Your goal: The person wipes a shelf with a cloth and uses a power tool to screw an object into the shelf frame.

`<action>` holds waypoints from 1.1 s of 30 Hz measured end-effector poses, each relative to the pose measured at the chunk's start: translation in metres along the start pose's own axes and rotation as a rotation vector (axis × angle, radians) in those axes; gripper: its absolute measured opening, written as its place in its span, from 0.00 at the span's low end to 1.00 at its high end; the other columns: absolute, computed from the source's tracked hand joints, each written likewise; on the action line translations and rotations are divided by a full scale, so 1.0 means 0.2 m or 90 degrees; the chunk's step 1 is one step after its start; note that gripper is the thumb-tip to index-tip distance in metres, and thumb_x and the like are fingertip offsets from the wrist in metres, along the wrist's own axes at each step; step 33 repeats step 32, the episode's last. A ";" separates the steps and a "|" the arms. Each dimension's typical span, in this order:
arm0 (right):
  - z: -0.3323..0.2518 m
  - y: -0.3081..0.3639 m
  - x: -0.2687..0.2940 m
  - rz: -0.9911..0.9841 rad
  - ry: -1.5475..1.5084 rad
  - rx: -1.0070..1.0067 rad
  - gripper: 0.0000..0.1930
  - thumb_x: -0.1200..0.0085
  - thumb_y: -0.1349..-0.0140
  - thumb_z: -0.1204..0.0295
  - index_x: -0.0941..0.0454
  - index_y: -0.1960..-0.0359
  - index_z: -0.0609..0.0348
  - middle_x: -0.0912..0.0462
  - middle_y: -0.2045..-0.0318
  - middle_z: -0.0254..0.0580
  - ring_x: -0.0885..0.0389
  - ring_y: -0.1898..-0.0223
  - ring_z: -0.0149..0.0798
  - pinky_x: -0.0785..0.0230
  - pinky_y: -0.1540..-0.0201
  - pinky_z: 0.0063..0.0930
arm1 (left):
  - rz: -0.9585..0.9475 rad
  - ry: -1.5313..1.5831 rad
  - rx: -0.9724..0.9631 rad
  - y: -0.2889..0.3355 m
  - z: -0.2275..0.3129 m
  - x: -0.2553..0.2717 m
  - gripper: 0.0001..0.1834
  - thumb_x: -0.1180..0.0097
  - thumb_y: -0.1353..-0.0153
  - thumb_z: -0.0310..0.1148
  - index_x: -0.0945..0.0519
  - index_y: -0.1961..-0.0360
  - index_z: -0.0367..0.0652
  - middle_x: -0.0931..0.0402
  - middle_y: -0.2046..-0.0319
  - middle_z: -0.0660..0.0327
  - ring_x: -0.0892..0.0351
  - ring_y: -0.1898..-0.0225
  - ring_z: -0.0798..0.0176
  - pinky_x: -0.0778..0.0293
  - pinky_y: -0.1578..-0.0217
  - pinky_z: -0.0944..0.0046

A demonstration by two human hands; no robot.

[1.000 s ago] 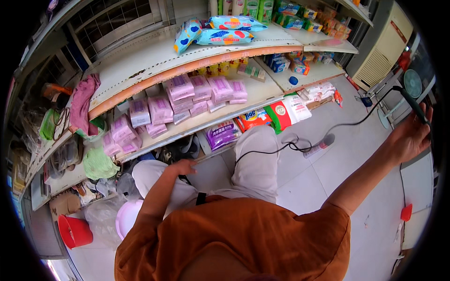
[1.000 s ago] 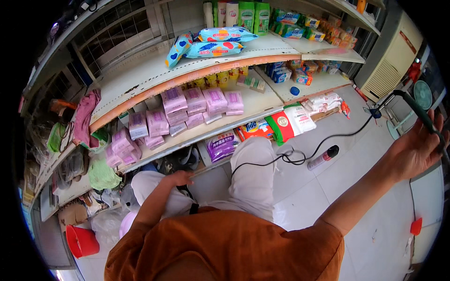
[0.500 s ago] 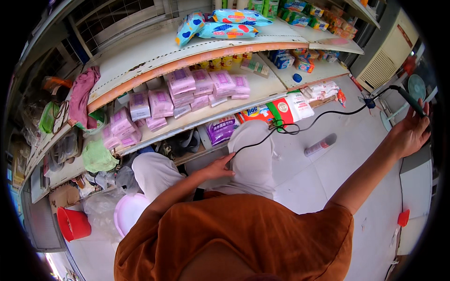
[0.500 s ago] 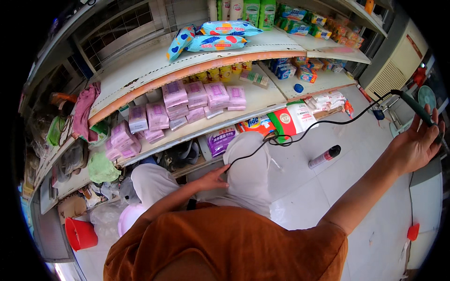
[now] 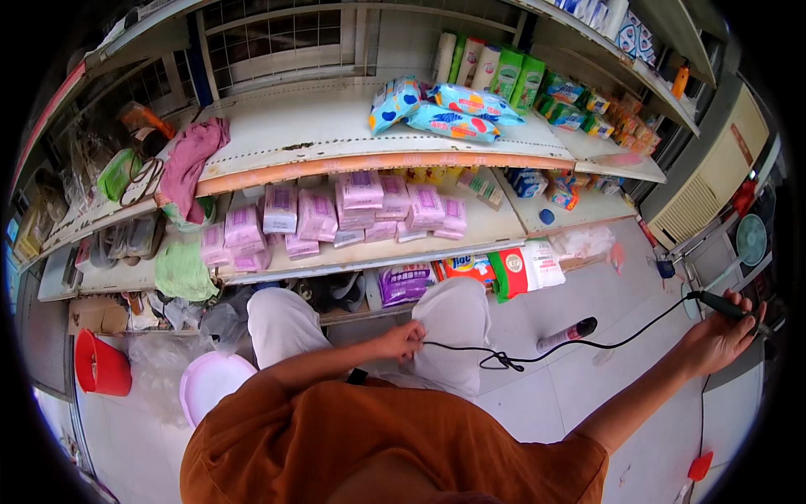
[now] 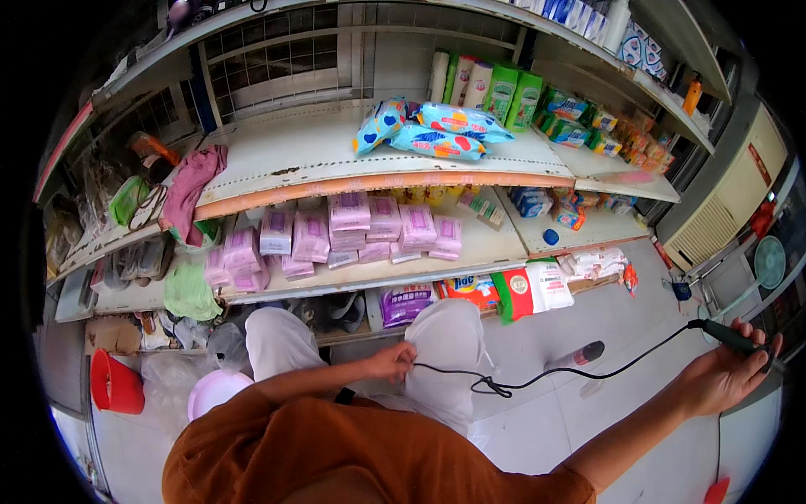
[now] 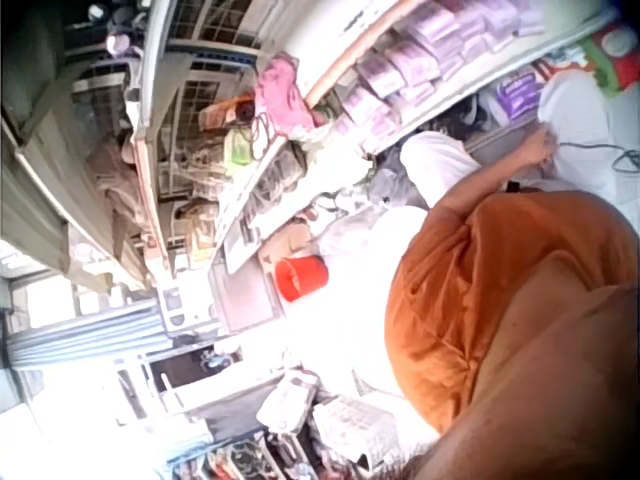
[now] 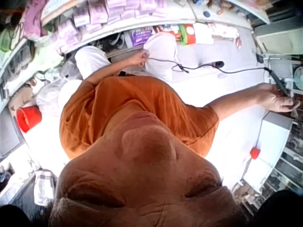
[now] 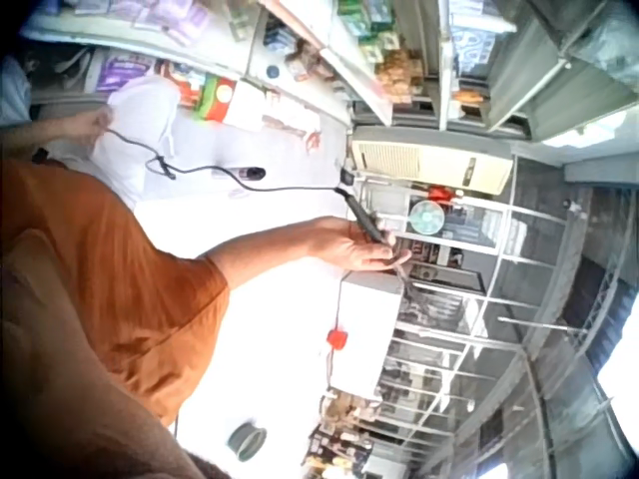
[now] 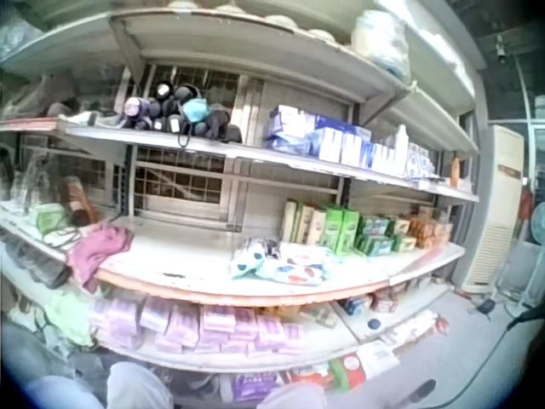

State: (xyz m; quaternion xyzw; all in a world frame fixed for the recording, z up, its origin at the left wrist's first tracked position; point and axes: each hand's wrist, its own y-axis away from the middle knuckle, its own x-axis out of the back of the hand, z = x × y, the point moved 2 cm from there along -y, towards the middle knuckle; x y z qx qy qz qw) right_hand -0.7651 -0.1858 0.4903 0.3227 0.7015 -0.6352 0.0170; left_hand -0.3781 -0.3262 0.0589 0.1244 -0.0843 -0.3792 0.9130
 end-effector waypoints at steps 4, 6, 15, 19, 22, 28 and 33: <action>-0.02 0.03 -0.02 0.045 0.077 -0.021 0.19 0.58 0.33 0.67 0.40 0.45 0.66 0.28 0.65 0.44 0.28 0.62 0.39 0.35 0.53 0.38 | 0.000 0.031 -0.019 0.09 -0.12 -0.08 0.12 0.45 0.43 0.35 0.32 0.62 0.45 0.28 0.74 0.64 0.29 0.82 0.70 0.31 0.85 0.69; 0.02 0.07 -0.06 0.021 0.069 -0.052 0.20 0.59 0.33 0.67 0.40 0.44 0.65 0.28 0.65 0.43 0.28 0.65 0.37 0.34 0.54 0.35 | 0.006 0.022 0.023 0.05 -0.21 -0.06 0.09 0.43 0.43 0.36 0.29 0.67 0.44 0.30 0.80 0.66 0.31 0.84 0.71 0.33 0.85 0.70; 0.14 0.22 -0.11 -0.078 0.238 -0.171 0.21 0.56 0.35 0.72 0.38 0.41 0.65 0.28 0.70 0.35 0.37 0.74 0.24 0.43 0.70 0.15 | 0.222 -0.131 -0.306 -0.12 0.76 0.21 0.10 0.44 0.42 0.35 0.26 0.73 0.39 0.31 0.84 0.69 0.33 0.83 0.79 0.35 0.83 0.74; 0.14 0.27 -0.11 -0.110 0.327 -0.162 0.21 0.54 0.37 0.75 0.36 0.42 0.63 0.29 0.69 0.33 0.37 0.72 0.22 0.43 0.69 0.16 | 0.305 -0.305 -0.554 -0.27 1.09 0.03 0.06 0.45 0.45 0.31 0.25 0.70 0.40 0.27 0.75 0.58 0.26 0.74 0.60 0.29 0.72 0.63; 0.18 0.29 -0.03 -0.185 0.348 -0.171 0.22 0.52 0.38 0.74 0.36 0.41 0.60 0.28 0.67 0.32 0.38 0.73 0.22 0.44 0.70 0.15 | 0.257 -0.270 -0.659 -0.34 1.30 -0.12 0.06 0.47 0.46 0.30 0.25 0.67 0.41 0.27 0.70 0.54 0.26 0.67 0.52 0.29 0.66 0.59; 0.22 0.49 -0.21 -0.410 0.402 -0.444 0.26 0.48 0.48 0.78 0.31 0.43 0.55 0.30 0.72 0.28 0.38 0.76 0.21 0.44 0.75 0.14 | -0.011 -0.370 -0.438 -0.30 1.06 -0.26 0.20 0.49 0.44 0.31 0.29 0.49 0.48 0.26 0.60 0.54 0.27 0.60 0.51 0.30 0.57 0.57; 0.55 0.76 -0.09 -0.514 0.460 -0.635 0.30 0.45 0.50 0.77 0.34 0.41 0.50 0.34 0.78 0.26 0.37 0.77 0.21 0.42 0.78 0.15 | -0.113 -0.316 -0.330 -0.15 0.78 -0.14 0.29 0.45 0.46 0.34 0.35 0.41 0.49 0.33 0.48 0.48 0.31 0.48 0.58 0.36 0.46 0.61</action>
